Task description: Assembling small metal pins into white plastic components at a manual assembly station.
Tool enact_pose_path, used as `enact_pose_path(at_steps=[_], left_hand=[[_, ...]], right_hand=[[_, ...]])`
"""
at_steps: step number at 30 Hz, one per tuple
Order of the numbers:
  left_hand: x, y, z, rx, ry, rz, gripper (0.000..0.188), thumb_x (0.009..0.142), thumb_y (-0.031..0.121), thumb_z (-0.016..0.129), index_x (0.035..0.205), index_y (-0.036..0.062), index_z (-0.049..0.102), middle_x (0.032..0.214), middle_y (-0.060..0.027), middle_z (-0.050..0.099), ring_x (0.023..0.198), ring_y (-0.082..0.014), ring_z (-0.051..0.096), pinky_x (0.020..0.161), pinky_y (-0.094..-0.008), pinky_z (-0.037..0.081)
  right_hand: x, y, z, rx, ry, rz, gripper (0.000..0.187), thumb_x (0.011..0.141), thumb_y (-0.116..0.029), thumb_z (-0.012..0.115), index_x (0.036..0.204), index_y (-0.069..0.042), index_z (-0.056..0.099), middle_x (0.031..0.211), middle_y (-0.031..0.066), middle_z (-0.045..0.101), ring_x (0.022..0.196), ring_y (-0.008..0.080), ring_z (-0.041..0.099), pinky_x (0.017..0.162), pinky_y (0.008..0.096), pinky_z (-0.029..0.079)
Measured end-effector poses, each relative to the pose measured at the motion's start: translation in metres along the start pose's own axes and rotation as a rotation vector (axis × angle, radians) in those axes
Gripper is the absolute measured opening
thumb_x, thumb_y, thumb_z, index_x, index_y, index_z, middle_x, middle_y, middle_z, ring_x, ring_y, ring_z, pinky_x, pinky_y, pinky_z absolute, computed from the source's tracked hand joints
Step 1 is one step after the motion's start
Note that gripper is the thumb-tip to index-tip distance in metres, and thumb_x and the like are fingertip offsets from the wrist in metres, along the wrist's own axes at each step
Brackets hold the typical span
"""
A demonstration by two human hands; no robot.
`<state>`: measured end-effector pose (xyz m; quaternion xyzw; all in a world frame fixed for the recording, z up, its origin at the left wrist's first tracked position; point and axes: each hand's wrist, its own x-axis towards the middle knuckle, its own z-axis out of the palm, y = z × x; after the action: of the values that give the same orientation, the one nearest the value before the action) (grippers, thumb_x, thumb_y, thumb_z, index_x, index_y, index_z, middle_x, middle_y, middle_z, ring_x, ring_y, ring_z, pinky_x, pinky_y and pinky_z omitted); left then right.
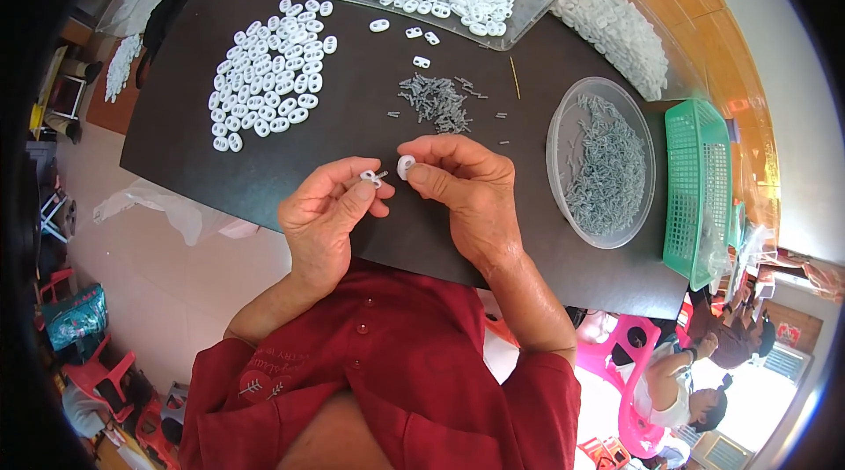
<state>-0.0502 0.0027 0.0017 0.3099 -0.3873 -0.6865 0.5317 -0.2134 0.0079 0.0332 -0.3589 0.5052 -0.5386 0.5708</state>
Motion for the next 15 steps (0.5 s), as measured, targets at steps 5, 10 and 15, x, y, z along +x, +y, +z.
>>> enact_pose_path(at_steps=[5,10,15], left_hand=[[-0.0045,0.0000,0.0016,0.067,0.045,0.044,0.020,0.091,0.002,0.056,0.110,-0.0049,0.059,0.089,-0.0070,0.064,0.080,-0.0098,0.062,0.068,-0.0219,0.052],[-0.0036,0.0006,0.0014,0.148,0.065,0.070,0.019,0.089,0.001,0.057,0.107,-0.0035,0.061,0.088,-0.0061,0.064,0.077,-0.0081,0.061,0.065,-0.0215,0.053],[-0.0042,-0.0041,0.0003,0.201,0.091,0.092,0.018,0.087,-0.001,0.059,0.105,-0.0024,0.062,0.085,-0.0060,0.064,0.073,-0.0075,0.061,0.061,-0.0203,0.051]], right_hand=[[-0.0003,0.0004,0.0041,0.002,0.007,0.067,0.019,0.081,0.001,0.065,0.099,0.003,0.065,0.086,0.0074,0.067,0.076,0.0111,0.061,0.064,0.0218,0.047],[0.0010,0.0049,0.0041,-0.037,0.004,-0.024,0.018,0.080,0.001,0.066,0.098,0.003,0.065,0.085,0.0072,0.066,0.072,0.0104,0.059,0.063,0.0218,0.046],[0.0001,0.0064,0.0054,-0.066,0.012,-0.035,0.018,0.080,0.002,0.066,0.098,0.003,0.066,0.084,0.0069,0.066,0.071,0.0100,0.059,0.063,0.0214,0.046]])
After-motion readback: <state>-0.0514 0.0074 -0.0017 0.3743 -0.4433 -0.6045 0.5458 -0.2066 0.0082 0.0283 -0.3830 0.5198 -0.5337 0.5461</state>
